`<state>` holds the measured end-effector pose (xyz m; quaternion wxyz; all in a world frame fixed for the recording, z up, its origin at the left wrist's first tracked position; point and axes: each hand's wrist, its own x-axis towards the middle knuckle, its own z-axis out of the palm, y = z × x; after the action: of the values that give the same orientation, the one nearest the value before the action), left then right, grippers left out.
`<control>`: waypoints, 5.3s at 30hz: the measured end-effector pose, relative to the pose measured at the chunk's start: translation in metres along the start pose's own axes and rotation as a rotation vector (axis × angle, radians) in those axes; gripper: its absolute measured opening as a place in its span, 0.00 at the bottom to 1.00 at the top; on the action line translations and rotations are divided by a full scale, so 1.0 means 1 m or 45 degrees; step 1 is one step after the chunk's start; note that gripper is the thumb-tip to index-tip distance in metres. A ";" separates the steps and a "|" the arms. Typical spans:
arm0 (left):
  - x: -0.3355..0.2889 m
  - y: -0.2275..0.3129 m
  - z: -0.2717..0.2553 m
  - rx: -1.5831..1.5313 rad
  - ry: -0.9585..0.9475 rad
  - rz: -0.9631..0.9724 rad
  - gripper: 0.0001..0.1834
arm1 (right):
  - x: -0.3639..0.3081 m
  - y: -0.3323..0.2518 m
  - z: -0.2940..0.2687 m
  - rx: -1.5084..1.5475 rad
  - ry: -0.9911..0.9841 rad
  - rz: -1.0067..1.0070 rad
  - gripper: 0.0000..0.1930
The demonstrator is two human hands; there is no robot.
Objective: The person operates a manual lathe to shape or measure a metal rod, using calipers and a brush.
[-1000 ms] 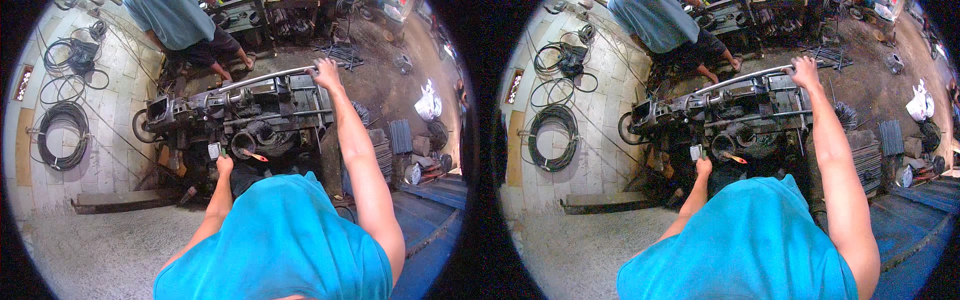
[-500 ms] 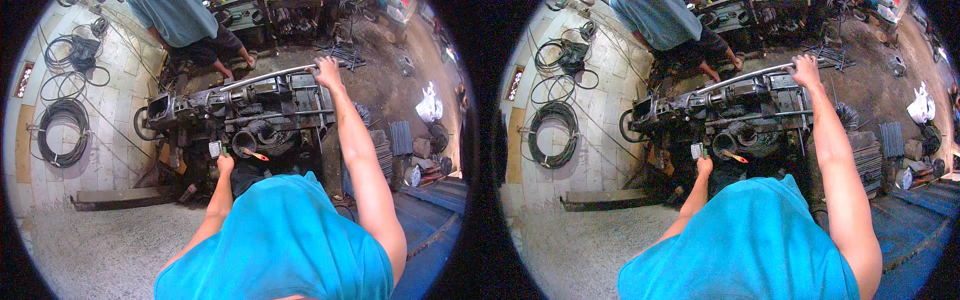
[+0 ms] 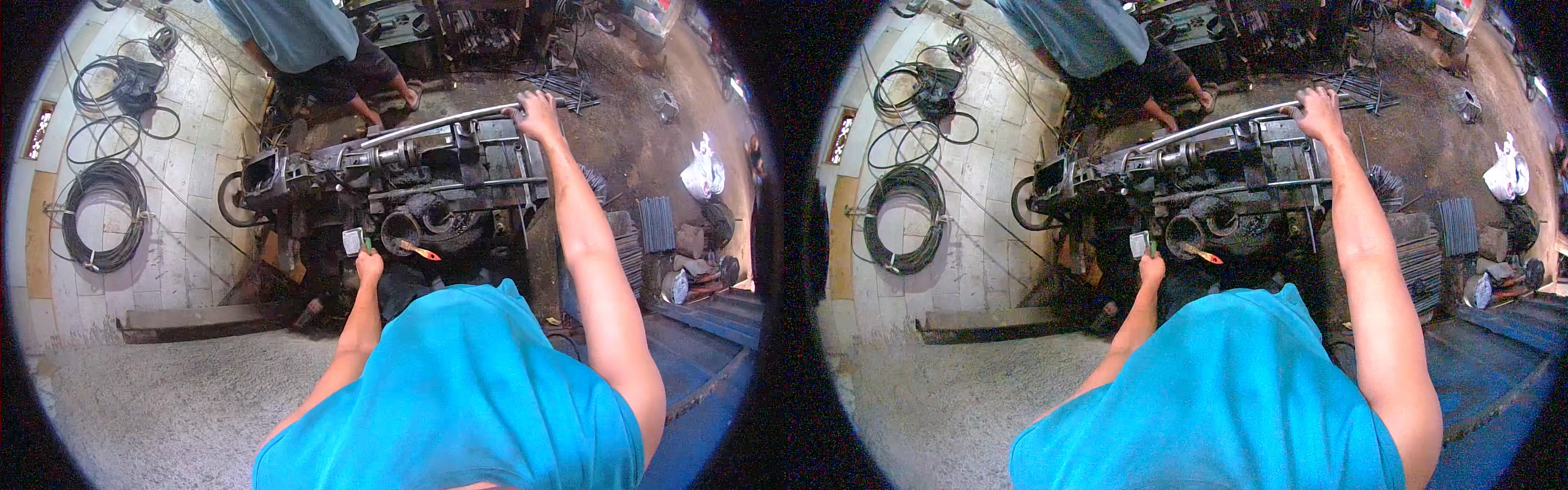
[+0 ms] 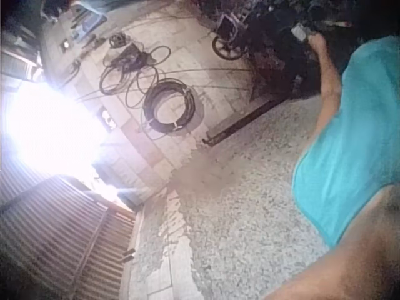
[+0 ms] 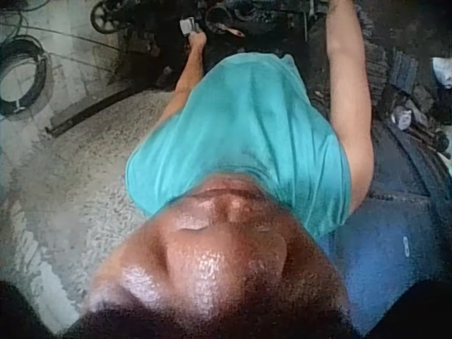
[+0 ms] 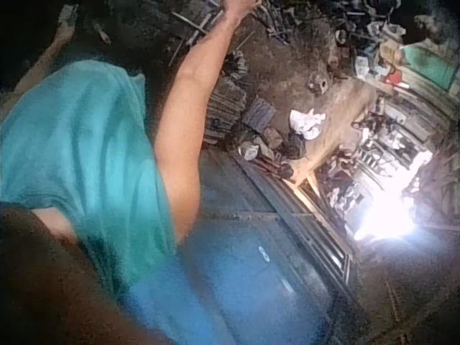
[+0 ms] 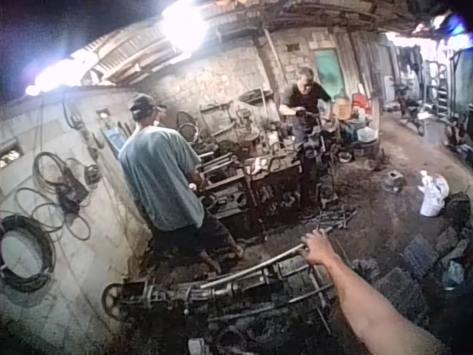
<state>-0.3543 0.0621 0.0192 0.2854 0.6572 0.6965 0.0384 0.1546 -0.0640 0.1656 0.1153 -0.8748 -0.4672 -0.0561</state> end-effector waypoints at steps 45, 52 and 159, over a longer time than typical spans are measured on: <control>-0.004 -0.012 0.026 -0.154 0.148 0.079 0.22 | -0.008 -0.012 -0.010 0.098 -0.033 0.043 0.32; -0.011 0.017 0.012 -0.120 0.117 -0.129 0.20 | -0.012 -0.021 -0.033 0.126 -0.044 0.081 0.32; 0.073 -0.007 0.046 -1.496 0.295 -1.152 0.20 | 0.041 -0.056 -0.024 -0.081 -0.382 0.473 0.10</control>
<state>-0.3382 0.1154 -0.0474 0.5020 0.0380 0.7892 0.3518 0.1311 -0.0070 0.2052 0.0253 -0.9475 -0.3081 0.0822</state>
